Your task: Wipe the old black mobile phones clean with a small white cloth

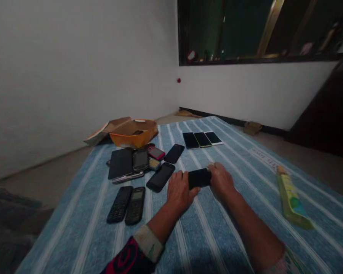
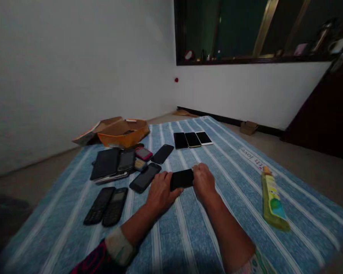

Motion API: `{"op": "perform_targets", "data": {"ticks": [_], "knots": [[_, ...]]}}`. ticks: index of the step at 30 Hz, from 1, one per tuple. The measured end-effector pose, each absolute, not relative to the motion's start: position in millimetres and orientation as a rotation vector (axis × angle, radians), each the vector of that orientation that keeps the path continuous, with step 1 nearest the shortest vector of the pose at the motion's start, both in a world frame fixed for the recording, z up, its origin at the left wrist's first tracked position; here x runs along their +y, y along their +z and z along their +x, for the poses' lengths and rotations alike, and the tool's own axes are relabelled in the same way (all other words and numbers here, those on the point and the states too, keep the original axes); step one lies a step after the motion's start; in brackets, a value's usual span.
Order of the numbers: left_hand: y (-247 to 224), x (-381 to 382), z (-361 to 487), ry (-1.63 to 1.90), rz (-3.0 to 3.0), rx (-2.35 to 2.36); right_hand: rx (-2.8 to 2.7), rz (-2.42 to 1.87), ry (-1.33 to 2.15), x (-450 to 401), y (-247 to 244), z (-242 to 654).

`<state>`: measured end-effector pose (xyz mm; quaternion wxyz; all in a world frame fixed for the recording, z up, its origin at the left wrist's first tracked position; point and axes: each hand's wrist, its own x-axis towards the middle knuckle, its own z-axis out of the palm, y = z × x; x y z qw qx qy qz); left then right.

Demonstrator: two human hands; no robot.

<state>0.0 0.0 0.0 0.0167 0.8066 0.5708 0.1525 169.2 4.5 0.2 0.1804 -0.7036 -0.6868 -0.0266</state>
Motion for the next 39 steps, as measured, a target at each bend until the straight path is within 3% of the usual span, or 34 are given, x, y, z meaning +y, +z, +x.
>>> {"op": "perform_targets", "data": {"ticks": [6,16,26,39], "knots": [[3.0,-2.8,-3.8,0.448,2.517,1.747,-2.352,-1.541,-0.071,1.2,-0.5,131.7],[4.2,-2.9,-8.6,0.418,2.513,1.713,-1.999,-2.106,-0.004,13.9,4.9,186.1],[14.8,0.4,-18.7,0.269,2.602,1.576,-2.283,-1.502,-0.171,-34.8,-14.9,127.0],[26.7,5.3,-30.7,0.146,2.606,1.434,-2.036,-2.011,-0.064,-24.2,-6.8,187.2]]}}
